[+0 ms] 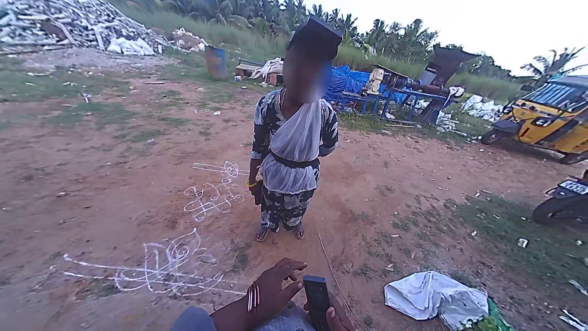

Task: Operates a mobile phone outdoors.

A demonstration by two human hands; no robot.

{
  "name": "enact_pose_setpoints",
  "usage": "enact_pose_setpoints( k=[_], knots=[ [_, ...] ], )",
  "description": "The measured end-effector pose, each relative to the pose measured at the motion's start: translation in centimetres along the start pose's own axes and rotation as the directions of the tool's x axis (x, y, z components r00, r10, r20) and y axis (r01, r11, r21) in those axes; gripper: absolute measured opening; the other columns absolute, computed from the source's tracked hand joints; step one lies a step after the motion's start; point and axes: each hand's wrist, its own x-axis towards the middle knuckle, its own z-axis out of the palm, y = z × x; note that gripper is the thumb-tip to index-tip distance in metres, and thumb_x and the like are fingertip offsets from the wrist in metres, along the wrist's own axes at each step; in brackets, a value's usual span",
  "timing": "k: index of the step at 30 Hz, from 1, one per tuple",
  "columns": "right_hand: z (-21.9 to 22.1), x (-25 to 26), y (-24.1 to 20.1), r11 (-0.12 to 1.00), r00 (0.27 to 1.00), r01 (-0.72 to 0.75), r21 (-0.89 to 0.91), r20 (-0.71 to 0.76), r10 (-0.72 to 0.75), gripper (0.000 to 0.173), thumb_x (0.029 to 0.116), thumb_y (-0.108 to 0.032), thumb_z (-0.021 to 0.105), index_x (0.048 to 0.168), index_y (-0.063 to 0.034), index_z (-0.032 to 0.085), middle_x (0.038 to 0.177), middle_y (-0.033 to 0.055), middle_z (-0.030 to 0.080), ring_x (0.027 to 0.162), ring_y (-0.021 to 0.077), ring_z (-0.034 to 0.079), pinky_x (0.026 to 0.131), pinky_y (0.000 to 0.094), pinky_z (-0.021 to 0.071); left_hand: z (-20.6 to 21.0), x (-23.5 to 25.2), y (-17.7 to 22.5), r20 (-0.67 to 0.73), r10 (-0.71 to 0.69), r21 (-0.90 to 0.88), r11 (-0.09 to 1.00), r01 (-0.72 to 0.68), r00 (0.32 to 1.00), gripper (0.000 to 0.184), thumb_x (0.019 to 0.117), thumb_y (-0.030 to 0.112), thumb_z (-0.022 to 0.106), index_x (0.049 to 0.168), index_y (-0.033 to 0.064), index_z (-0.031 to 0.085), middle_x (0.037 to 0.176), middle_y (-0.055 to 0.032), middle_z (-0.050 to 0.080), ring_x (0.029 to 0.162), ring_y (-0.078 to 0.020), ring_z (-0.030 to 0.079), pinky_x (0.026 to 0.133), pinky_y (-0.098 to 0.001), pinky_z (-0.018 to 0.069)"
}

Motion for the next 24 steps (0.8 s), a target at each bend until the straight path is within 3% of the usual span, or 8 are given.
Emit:
enact_pose_setpoints(
  k=[3,11,15,19,24],
  knots=[
    [-0.1,0.0,-0.2,0.992,0.998,0.033,-0.120,0.061,-0.026,0.090,0.1029,-0.059,0.048,0.143,0.0200,0.032,0.117,0.0045,0.070,0.103,0.0013,0.068,0.097,0.0269,0.0554,-0.1,0.0,-0.1,-0.011,-0.022,0.001,1.000,0.022,1.000,0.036,0.1025,0.013,0.054,0.136,-0.0013,0.060,0.134,-0.0225,0.061,0.100,-0.0237,0.070,0.089,-0.0349,0.0567],
    [-0.2,0.2,-0.4,0.972,0.984,0.078,-0.224,0.176,-0.038,0.084,0.1049,-0.057,0.045,0.143,0.0182,0.042,0.129,0.0142,0.066,0.115,0.0022,0.062,0.103,0.0258,0.0503,-0.3,0.0,0.2,-0.031,-0.110,-0.029,0.994,0.109,0.993,0.036,0.1029,0.012,0.050,0.135,-0.0023,0.060,0.134,-0.0227,0.061,0.097,-0.0209,0.069,0.088,-0.0324,0.0553],
    [-0.6,0.7,0.0,0.930,0.961,0.143,-0.338,0.271,-0.050,0.078,0.1087,-0.053,0.035,0.144,0.0140,0.050,0.141,0.0279,0.057,0.132,0.0192,0.054,0.115,0.0352,0.0382,-0.2,0.0,-0.2,-0.022,-0.120,-0.055,0.991,0.118,0.993,0.036,0.1021,0.010,0.052,0.135,-0.0016,0.060,0.135,-0.0222,0.060,0.097,-0.0206,0.069,0.088,-0.0321,0.0560],
    [-0.6,0.8,0.2,0.932,0.962,0.126,-0.341,0.271,-0.030,0.072,0.1089,-0.050,0.037,0.144,0.0115,0.051,0.141,0.0275,0.057,0.132,0.0232,0.053,0.115,0.0411,0.0369,-0.2,0.0,-0.1,-0.013,-0.147,-0.059,0.987,0.146,0.989,0.037,0.1012,0.009,0.052,0.135,-0.0020,0.060,0.135,-0.0230,0.060,0.098,-0.0218,0.069,0.088,-0.0330,0.0557],
    [-0.9,0.8,0.6,0.944,0.959,0.080,-0.321,0.283,0.015,0.065,0.1095,-0.043,0.039,0.145,0.0097,0.052,0.143,0.0257,0.056,0.133,0.0224,0.052,0.116,0.0411,0.0367,-0.2,0.1,-0.2,-0.011,-0.175,-0.052,0.983,0.174,0.984,0.037,0.1039,0.014,0.048,0.136,0.0000,0.060,0.135,-0.0205,0.061,0.094,-0.0182,0.067,0.084,-0.0312,0.0546]
  ],
)
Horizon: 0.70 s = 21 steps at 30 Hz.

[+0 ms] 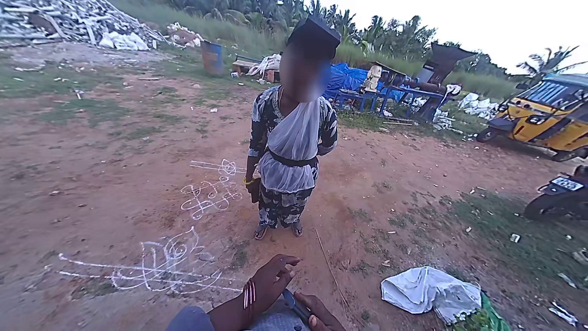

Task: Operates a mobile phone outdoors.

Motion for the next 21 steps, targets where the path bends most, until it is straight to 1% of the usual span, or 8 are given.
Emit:
enact_pose_setpoints(
  k=[4,9,11,15,17,21],
  knots=[
    [-0.1,0.0,0.1,1.000,1.000,-0.022,-0.016,0.008,0.022,0.062,0.1090,-0.039,0.039,0.144,0.0106,0.052,0.141,0.0266,0.056,0.132,0.0248,0.052,0.115,0.0422,0.0370,0.1,0.0,-0.1,0.001,0.002,-0.037,0.999,-0.002,1.000,0.038,0.1027,0.017,0.052,0.136,-0.0007,0.060,0.135,-0.0197,0.060,0.094,-0.0165,0.067,0.084,-0.0300,0.0551],
    [-0.2,0.0,0.2,0.998,0.998,-0.068,-0.005,-0.005,0.068,0.055,0.1076,-0.031,0.042,0.144,0.0091,0.054,0.138,0.0245,0.056,0.128,0.0230,0.052,0.114,0.0411,0.0375,0.2,0.1,0.0,0.025,-0.010,-0.056,0.998,0.011,1.000,0.039,0.1017,0.017,0.053,0.135,-0.0009,0.060,0.136,-0.0206,0.059,0.096,-0.0180,0.068,0.086,-0.0308,0.0555],
    [-0.2,0.0,0.4,0.997,0.997,-0.074,-0.029,-0.014,0.074,0.056,0.1078,-0.032,0.042,0.144,0.0088,0.054,0.139,0.0260,0.057,0.129,0.0251,0.052,0.114,0.0430,0.0368,0.2,0.1,0.1,0.033,-0.010,-0.049,0.999,0.012,0.999,0.038,0.1013,0.016,0.054,0.135,-0.0013,0.060,0.136,-0.0208,0.059,0.096,-0.0183,0.068,0.087,-0.0309,0.0552],
    [-0.2,-0.2,1.2,0.994,0.994,-0.097,-0.049,-0.045,0.095,0.055,0.1067,-0.032,0.044,0.143,0.0080,0.055,0.134,0.0276,0.057,0.124,0.0265,0.052,0.110,0.0419,0.0391,0.3,0.3,-0.1,0.048,-0.013,-0.044,0.999,0.015,0.999,0.038,0.1010,0.016,0.055,0.135,-0.0008,0.061,0.136,-0.0210,0.059,0.098,-0.0189,0.068,0.088,-0.0309,0.0551],
    [-0.3,-0.3,1.5,0.992,0.992,-0.115,-0.045,-0.050,0.112,0.054,0.1067,-0.030,0.044,0.143,0.0078,0.055,0.134,0.0280,0.057,0.124,0.0271,0.052,0.110,0.0425,0.0390,0.4,0.3,-0.2,0.047,-0.004,-0.039,0.999,0.006,0.999,0.038,0.1006,0.016,0.055,0.134,-0.0009,0.062,0.134,-0.0215,0.059,0.097,-0.0191,0.067,0.087,-0.0309,0.0552],
    [-0.6,-0.5,1.8,0.988,0.989,-0.148,-0.046,-0.034,0.146,0.052,0.1065,-0.026,0.042,0.144,0.0090,0.054,0.136,0.0299,0.056,0.125,0.0295,0.052,0.112,0.0441,0.0385,0.4,0.4,-0.2,0.073,-0.008,-0.030,0.999,0.010,0.997,0.037,0.1010,0.016,0.055,0.133,-0.0002,0.062,0.135,-0.0218,0.059,0.100,-0.0212,0.067,0.089,-0.0330,0.0553]
  ],
)
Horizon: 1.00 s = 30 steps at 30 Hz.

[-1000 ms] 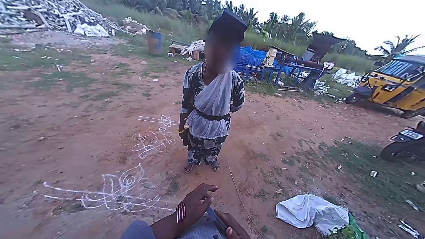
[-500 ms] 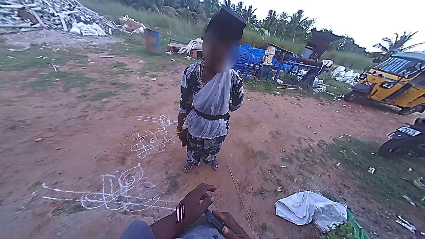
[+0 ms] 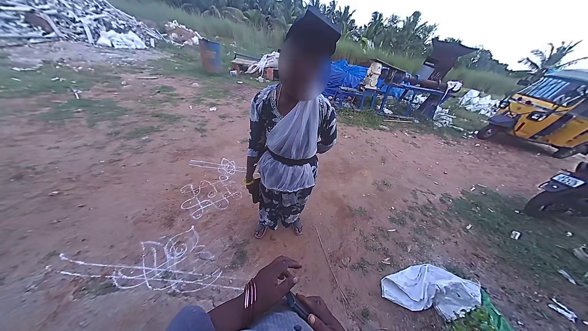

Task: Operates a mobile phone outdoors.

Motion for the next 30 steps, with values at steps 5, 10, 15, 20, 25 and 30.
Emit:
enact_pose_setpoints(
  k=[5,10,15,20,25,30],
  knots=[
    [0.0,-0.1,1.3,1.000,1.000,-0.006,-0.008,-0.011,0.006,0.055,0.1078,-0.029,0.041,0.145,0.0092,0.052,0.140,0.0301,0.056,0.129,0.0310,0.052,0.114,0.0441,0.0368,0.0,0.0,0.2,0.025,-0.021,-0.008,1.000,0.022,0.999,0.036,0.1018,0.016,0.055,0.133,-0.0006,0.063,0.136,-0.0210,0.058,0.101,-0.0205,0.067,0.090,-0.0316,0.0549],
    [0.0,-0.2,1.9,0.998,0.999,-0.049,-0.029,-0.015,0.048,0.056,0.1075,-0.029,0.039,0.147,0.0095,0.050,0.142,0.0331,0.055,0.131,0.0365,0.052,0.115,0.0486,0.0352,-0.1,0.0,0.4,0.049,-0.041,0.012,0.999,0.040,0.998,0.035,0.1021,0.015,0.055,0.133,-0.0004,0.063,0.137,-0.0211,0.057,0.102,-0.0211,0.067,0.091,-0.0322,0.0544],
    [0.1,-0.3,2.3,0.997,0.997,-0.077,-0.003,-0.023,0.077,0.055,0.1072,-0.027,0.040,0.148,0.0090,0.049,0.143,0.0333,0.053,0.133,0.0360,0.051,0.116,0.0469,0.0359,-0.1,0.0,0.4,0.070,-0.039,0.027,0.999,0.037,0.997,0.035,0.1025,0.015,0.055,0.133,-0.0007,0.063,0.135,-0.0217,0.058,0.101,-0.0220,0.067,0.090,-0.0329,0.0544],
    [0.2,-0.4,2.6,0.995,0.995,-0.101,-0.002,-0.018,0.101,0.055,0.1071,-0.024,0.040,0.149,0.0098,0.046,0.144,0.0345,0.052,0.134,0.0398,0.050,0.116,0.0504,0.0353,0.0,0.0,0.1,0.075,-0.021,0.030,0.999,0.019,0.997,0.035,0.1020,0.015,0.055,0.133,-0.0006,0.063,0.134,-0.0223,0.059,0.100,-0.0224,0.068,0.091,-0.0333,0.0551],
    [0.0,-0.3,3.8,0.998,0.998,-0.062,-0.012,-0.008,0.062,0.054,0.1075,-0.024,0.038,0.148,0.0105,0.047,0.141,0.0342,0.055,0.131,0.0405,0.053,0.115,0.0527,0.0357,0.4,0.2,-0.4,0.062,-0.008,0.040,0.999,0.005,0.998,0.035,0.0996,0.014,0.056,0.130,-0.0016,0.065,0.132,-0.0228,0.060,0.098,-0.0230,0.069,0.088,-0.0344,0.0565],
    [-0.3,-0.5,4.9,0.997,0.997,-0.073,0.031,0.016,0.072,0.052,0.1080,-0.021,0.037,0.147,0.0116,0.048,0.143,0.0344,0.055,0.135,0.0404,0.053,0.117,0.0509,0.0361,0.7,0.5,-0.3,0.062,-0.006,0.072,0.997,0.002,0.998,0.034,0.0993,0.010,0.056,0.129,-0.0052,0.064,0.132,-0.0253,0.061,0.098,-0.0251,0.069,0.088,-0.0359,0.0566]
  ],
)
